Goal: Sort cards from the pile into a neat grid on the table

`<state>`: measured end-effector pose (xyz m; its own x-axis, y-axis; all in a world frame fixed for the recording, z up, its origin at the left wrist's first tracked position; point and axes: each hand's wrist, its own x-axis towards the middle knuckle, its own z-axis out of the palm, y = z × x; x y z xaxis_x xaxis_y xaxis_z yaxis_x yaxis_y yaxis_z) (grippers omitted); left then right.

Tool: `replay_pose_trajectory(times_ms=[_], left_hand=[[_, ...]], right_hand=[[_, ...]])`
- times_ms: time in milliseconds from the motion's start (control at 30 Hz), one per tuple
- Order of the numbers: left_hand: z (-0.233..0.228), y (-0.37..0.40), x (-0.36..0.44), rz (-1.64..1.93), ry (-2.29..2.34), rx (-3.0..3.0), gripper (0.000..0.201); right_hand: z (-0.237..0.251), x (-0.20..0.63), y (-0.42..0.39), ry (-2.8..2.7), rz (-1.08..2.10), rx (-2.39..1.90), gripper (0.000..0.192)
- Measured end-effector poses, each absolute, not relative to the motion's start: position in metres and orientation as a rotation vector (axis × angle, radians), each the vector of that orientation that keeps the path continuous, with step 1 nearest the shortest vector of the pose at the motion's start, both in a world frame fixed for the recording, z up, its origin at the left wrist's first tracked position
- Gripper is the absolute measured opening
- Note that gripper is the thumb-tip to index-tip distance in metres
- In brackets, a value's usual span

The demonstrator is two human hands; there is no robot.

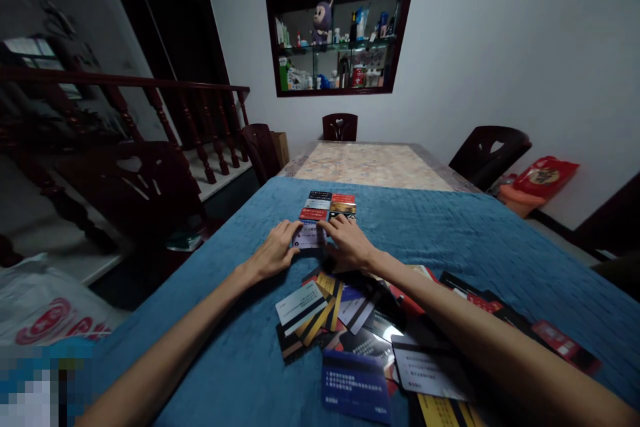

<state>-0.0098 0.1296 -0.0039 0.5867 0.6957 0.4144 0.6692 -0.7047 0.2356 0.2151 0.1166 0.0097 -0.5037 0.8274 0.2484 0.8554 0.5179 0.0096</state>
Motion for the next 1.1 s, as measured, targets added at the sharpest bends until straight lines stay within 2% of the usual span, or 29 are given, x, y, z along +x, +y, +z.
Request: replay_pose_trajectory(times_ms=[200,467,900,1100], left_hand=[[0.003,0.154,-0.005,0.742,1.165,2.764,0.054],[0.008,0.185,0.003,0.774,1.2,2.764,0.053],[0.014,0.247,0.009,0.744,1.161,2.771,0.043],[0.013,0.273,0.01,0.682,1.141,2.742,0.039]], right_hand=[[0.014,0.219,0.134,-2.494,-0.301,-1.418,0.049],[0.015,0.227,0.163,-2.51,-0.356,-1.423,0.05],[0.023,0.235,0.199,-2.485,-0.23,-1.509,0.047],[0.022,0.237,0.216,-2.473,-0.166,-1.56,0.037]])
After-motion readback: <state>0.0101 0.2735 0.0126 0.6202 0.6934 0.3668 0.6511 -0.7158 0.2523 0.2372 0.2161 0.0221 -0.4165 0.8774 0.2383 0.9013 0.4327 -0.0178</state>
